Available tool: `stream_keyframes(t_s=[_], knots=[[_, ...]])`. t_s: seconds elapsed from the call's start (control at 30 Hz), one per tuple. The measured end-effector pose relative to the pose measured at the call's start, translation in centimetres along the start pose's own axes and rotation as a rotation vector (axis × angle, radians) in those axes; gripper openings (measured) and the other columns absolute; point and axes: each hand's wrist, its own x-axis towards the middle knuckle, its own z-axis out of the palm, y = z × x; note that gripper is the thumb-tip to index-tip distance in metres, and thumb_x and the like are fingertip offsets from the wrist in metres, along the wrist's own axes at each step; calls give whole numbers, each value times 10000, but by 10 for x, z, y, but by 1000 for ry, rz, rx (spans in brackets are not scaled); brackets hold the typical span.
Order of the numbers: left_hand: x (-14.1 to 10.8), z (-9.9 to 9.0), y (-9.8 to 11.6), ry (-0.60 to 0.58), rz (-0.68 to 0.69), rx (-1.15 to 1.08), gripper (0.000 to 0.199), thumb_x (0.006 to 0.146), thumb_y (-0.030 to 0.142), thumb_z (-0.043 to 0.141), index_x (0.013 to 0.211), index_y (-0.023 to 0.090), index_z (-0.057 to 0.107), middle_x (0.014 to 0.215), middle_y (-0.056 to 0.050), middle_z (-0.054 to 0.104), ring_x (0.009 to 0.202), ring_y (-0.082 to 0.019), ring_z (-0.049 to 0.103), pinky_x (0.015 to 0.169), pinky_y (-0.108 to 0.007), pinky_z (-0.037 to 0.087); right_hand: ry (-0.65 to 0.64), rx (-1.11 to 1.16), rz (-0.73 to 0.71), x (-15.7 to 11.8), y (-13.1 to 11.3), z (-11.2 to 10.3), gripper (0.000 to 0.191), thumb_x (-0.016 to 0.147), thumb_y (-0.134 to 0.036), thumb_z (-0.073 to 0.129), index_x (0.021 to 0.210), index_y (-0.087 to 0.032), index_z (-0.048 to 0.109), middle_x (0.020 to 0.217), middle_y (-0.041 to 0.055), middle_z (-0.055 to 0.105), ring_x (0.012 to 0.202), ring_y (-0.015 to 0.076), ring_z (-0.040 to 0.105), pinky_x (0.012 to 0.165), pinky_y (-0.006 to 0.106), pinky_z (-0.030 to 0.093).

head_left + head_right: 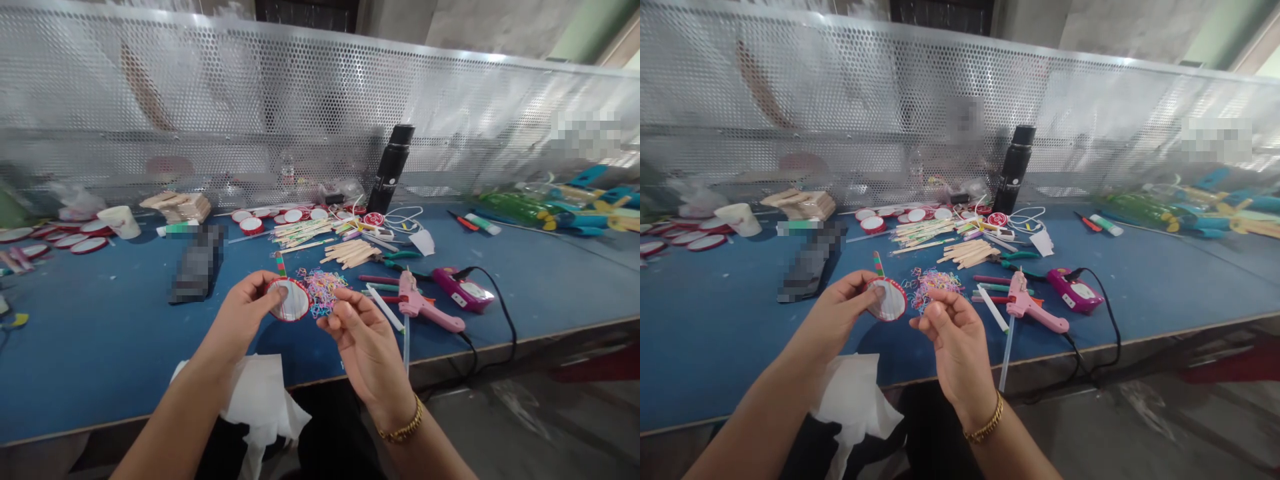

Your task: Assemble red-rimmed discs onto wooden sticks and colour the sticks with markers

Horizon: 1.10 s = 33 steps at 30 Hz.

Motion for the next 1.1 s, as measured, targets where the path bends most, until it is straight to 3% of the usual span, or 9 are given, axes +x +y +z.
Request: stream_keyframes(t_s=[0.17, 0.33, 0.47, 0.57, 0.67, 0.8, 0.97, 1.03, 1.1], knots=[[0, -1, -1, -2, 0, -1, 274, 730, 385, 816, 846, 171, 690, 725, 19, 642, 652, -113, 539, 628, -228, 442, 4, -41, -50, 2, 2, 2, 304, 770, -406, 851, 799, -206, 624, 594, -76, 532, 573, 66, 499, 692, 257, 582], [0, 0, -2, 2, -16, -29, 283, 714, 385, 829, 852, 179, 692, 733, 21, 641, 657, -115, 539, 631, -228, 438, 36, -87, 2, 4, 5, 1, 343, 828, -484, 773, 788, -214, 566, 552, -113, 358, 476, 42, 284, 450, 158, 367], [0, -1, -2, -7, -8, -25, 271, 734, 390, 817, 848, 179, 691, 736, 21, 643, 665, -115, 540, 634, -224, 439, 25, -438, -20, 8, 7, -4, 346, 831, -516, 736, 949, -197, 670, 689, -48, 594, 456, 37, 420, 414, 174, 334], [0, -1, -2, -12, -5, -32, 273, 735, 385, 816, 860, 177, 690, 757, 14, 660, 689, -122, 556, 653, -229, 453, -96, -672, 42, 8, 10, -6, 339, 818, -455, 740, 1028, -191, 712, 853, 22, 723, 468, 65, 542, 429, 204, 390], [1, -1, -2, -1, 2, -42, 275, 724, 379, 821, 847, 174, 685, 743, 19, 653, 683, -118, 553, 650, -225, 454, -227, -819, 57, 2, 12, -5, 155, 823, -326, 733, 916, -201, 739, 812, 14, 739, 529, 102, 621, 517, 230, 474], [1, -1, -1, 8, 2, -47, 282, 704, 381, 829, 811, 171, 674, 696, 33, 629, 637, -103, 525, 616, -215, 438, -449, -952, -152, -15, -5, 0, 145, 906, -221, 639, 802, -216, 741, 730, -4, 700, 656, 114, 635, 650, 234, 484], [-1, 0, 1, 20, -12, -41, 279, 694, 373, 827, 814, 169, 679, 691, 34, 637, 621, -94, 522, 599, -204, 424, -882, -601, -59, -38, -37, 0, 403, 995, -449, 546, 703, -208, 684, 550, -37, 532, 510, 89, 514, 566, 233, 412], [-1, 0, 1, 18, -16, -38, 278, 698, 377, 824, 813, 170, 678, 693, 33, 640, 621, -92, 522, 603, -202, 424, -914, -451, -34, -41, -39, -3, 544, 1004, -546, 482, 586, -212, 579, 504, -36, 469, 493, 99, 486, 551, 248, 400], [-1, 0, 1, 17, -18, -34, 282, 699, 381, 825, 815, 170, 678, 693, 34, 638, 622, -92, 521, 604, -203, 424, -804, -451, -112, -38, -33, -5, 574, 1019, -527, 457, 541, -213, 500, 506, -30, 461, 505, 103, 469, 549, 253, 388]])
